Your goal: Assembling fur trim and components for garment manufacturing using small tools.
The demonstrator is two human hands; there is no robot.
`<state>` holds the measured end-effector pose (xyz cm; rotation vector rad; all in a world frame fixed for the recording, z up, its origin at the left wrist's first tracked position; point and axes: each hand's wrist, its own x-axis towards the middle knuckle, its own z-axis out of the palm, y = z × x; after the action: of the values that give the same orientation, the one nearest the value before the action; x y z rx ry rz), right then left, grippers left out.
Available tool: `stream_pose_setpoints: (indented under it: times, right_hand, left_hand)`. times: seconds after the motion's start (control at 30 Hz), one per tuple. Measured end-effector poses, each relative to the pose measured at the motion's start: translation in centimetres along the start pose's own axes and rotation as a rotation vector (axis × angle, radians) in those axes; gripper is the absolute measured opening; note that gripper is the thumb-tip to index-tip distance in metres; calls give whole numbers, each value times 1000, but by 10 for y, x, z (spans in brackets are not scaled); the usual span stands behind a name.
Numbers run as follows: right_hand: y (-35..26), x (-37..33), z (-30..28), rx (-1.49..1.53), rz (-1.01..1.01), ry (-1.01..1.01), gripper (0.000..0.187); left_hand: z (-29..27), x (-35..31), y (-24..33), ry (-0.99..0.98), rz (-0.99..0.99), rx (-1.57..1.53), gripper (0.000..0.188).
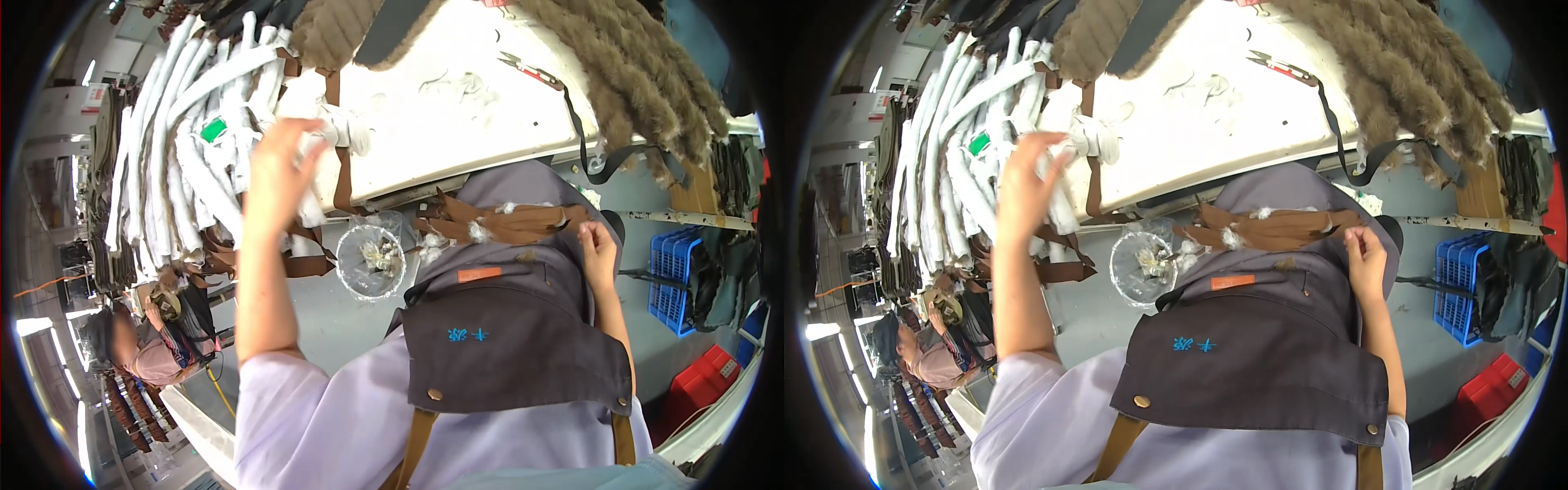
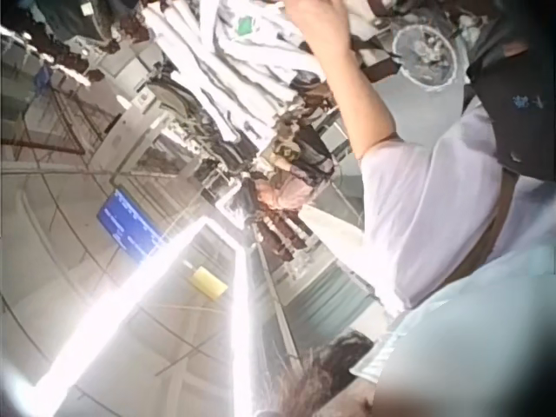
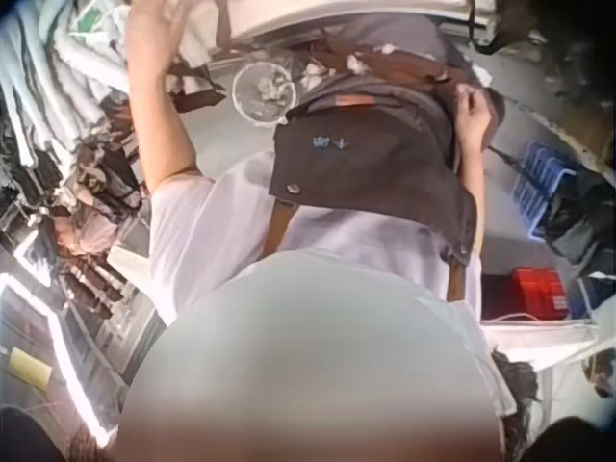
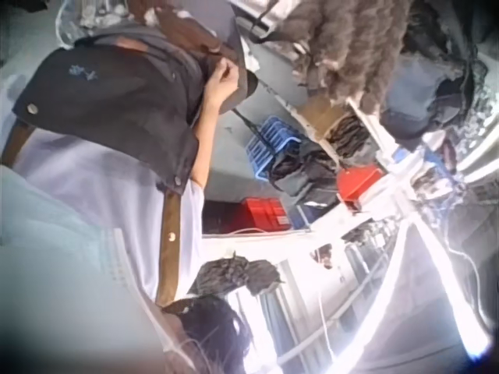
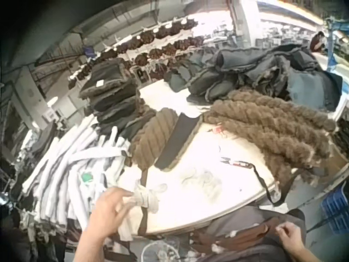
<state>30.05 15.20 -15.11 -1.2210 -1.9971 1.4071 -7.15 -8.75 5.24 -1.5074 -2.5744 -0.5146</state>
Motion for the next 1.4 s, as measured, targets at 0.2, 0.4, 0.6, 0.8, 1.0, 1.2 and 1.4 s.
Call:
stream_pose_setpoints:
  times: [0.2,0.4,0.6,0.8,1.0,1.2,1.4]
  right_hand:
    - [-4,-13,2,-31,-18,-51,12]
    - [-21,-18,6,-87,-102,-96,11]
    - [-39,-14,4,55,2,-142,10]
    - [-87,1,24,-9,-178,-229,9]
    - [-76,-10,21,-109,-232,-212,8]
    - [-55,-20,9,-139,-170,-251,9]
    - [-59,-19,10,-124,-182,-210,10]
  left_hand:
    - [-58,79,-117,152,124,499,40]
    - [-30,94,-163,40,-9,647,36]
    - [-37,53,-7,322,638,347,20]
    - [-23,54,-25,256,477,273,28]
    - [0,30,-87,189,96,618,79]
    - [-11,52,-89,-25,-147,594,77]
    - [-57,64,-150,393,-99,682,69]
